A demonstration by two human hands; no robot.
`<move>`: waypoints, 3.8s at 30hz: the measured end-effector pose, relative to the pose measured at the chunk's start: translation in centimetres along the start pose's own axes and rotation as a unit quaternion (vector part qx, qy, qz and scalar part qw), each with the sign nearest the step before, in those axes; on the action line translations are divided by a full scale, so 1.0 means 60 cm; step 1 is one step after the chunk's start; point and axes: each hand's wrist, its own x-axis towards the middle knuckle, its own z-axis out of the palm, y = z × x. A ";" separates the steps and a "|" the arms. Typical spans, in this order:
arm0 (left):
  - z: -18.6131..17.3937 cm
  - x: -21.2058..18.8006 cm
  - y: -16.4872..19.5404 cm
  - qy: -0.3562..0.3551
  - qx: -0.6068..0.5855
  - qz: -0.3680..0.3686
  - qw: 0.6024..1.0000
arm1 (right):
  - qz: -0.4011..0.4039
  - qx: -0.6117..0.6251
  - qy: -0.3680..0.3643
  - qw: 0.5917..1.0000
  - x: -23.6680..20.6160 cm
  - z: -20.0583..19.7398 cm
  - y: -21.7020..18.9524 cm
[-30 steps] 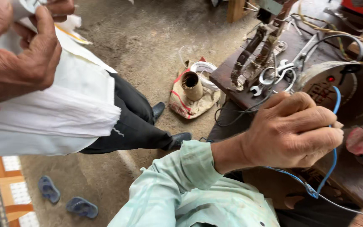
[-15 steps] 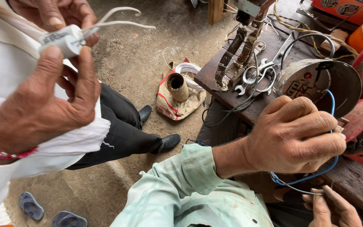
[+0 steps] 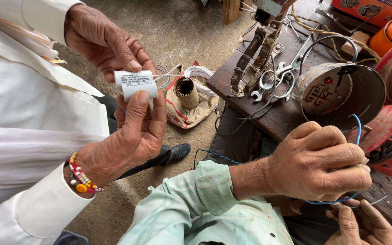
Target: The person sits on the ground in front of a low workbench holding an electric motor and joins the ends of a blue wire and a black wire by twisting them together by hand, repeatedly twisting the joint. Another person briefly hands them a capacitor, and the person continues twisting the wire connection near the motor.
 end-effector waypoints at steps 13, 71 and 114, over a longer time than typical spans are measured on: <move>-0.016 -0.021 -0.035 -0.020 -0.098 -0.011 0.995 | -0.033 0.115 0.116 0.986 0.003 0.027 -0.050; 0.068 -0.138 0.004 -0.085 -0.054 -0.064 0.993 | -0.140 -0.271 -0.022 0.952 0.048 -0.152 -0.036; 0.107 -0.010 -0.109 -0.175 0.049 -0.051 0.982 | -0.256 -0.374 0.153 0.878 0.020 -0.104 -0.036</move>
